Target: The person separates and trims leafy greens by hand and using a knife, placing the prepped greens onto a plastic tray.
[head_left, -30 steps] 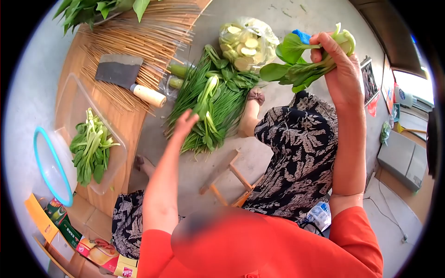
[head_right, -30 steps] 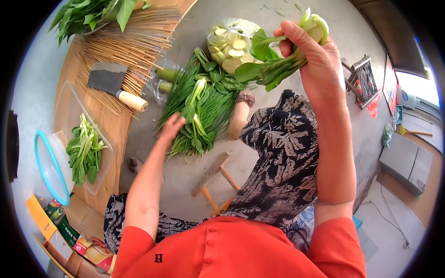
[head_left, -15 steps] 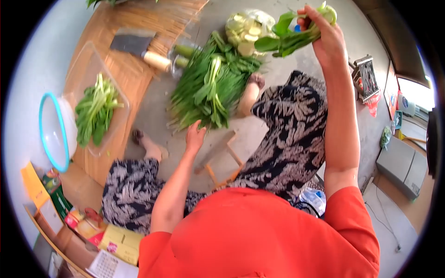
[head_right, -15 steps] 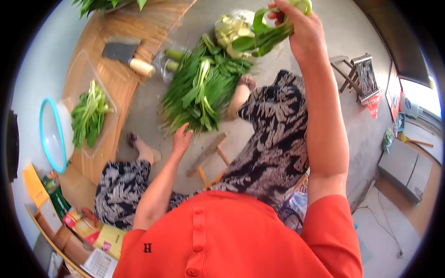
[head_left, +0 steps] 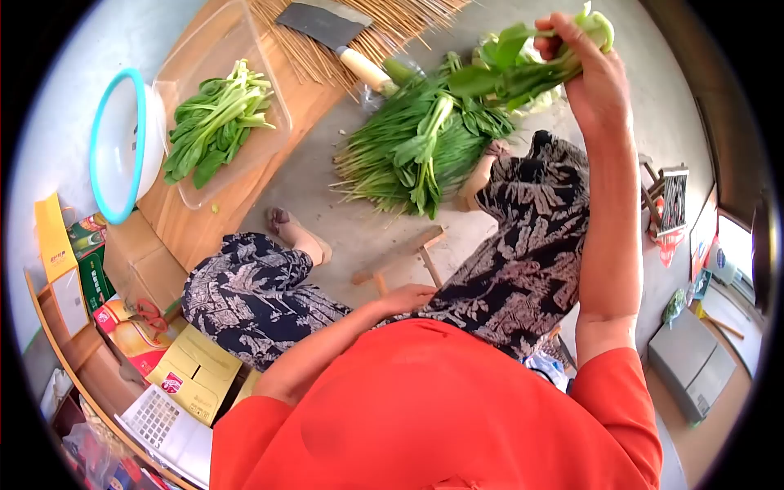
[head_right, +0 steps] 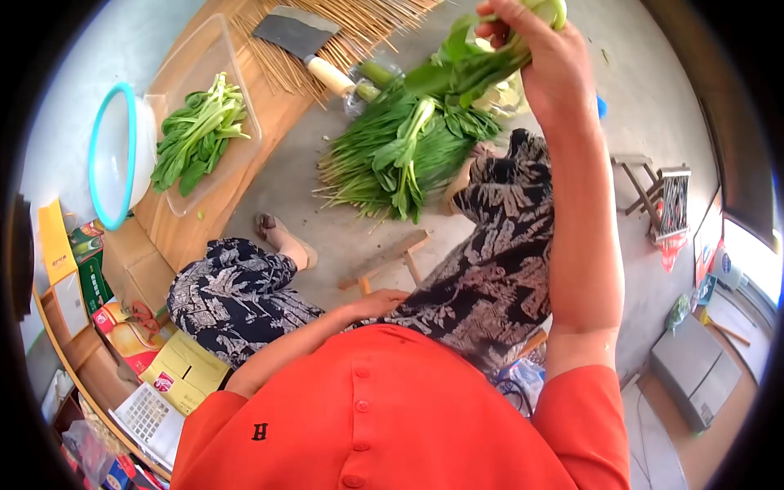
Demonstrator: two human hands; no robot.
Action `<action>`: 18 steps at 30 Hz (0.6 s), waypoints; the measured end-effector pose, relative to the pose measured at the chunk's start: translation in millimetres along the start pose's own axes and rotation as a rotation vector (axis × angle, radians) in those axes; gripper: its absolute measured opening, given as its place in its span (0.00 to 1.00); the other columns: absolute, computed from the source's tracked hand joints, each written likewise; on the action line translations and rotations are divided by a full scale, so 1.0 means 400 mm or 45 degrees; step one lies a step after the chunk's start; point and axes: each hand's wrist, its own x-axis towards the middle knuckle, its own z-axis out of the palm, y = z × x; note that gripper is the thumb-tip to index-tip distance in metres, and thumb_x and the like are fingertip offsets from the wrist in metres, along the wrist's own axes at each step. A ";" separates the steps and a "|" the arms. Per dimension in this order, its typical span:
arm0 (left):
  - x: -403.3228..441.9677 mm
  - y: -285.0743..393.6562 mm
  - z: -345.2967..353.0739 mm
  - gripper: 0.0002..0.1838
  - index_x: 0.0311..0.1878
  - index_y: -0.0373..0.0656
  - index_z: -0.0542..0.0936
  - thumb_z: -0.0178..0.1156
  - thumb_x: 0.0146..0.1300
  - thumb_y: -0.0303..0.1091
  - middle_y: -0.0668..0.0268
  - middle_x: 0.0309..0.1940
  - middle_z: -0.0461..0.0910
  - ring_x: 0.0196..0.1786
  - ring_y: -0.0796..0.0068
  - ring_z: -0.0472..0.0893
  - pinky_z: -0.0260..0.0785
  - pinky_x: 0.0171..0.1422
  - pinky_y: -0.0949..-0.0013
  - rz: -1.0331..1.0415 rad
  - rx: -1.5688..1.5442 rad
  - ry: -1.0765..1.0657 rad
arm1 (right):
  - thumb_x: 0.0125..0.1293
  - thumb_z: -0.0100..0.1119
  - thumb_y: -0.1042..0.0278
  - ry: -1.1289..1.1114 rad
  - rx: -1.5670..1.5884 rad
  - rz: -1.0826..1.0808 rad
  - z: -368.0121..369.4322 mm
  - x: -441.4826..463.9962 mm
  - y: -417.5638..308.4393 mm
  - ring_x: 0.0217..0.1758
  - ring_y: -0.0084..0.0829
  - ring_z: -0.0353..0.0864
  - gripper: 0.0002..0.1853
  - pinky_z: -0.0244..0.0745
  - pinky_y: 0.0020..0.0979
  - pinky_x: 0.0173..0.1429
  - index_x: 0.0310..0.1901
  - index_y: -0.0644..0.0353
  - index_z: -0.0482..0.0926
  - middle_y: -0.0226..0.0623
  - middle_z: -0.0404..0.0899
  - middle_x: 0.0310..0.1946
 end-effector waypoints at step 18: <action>0.042 0.027 -0.084 0.18 0.51 0.44 0.81 0.57 0.63 0.44 0.52 0.42 0.83 0.46 0.58 0.82 0.72 0.51 0.58 0.402 0.485 0.562 | 0.65 0.63 0.66 -0.309 -0.046 0.250 0.030 0.071 0.153 0.31 0.24 0.80 0.09 0.71 0.23 0.33 0.38 0.63 0.80 0.34 0.81 0.29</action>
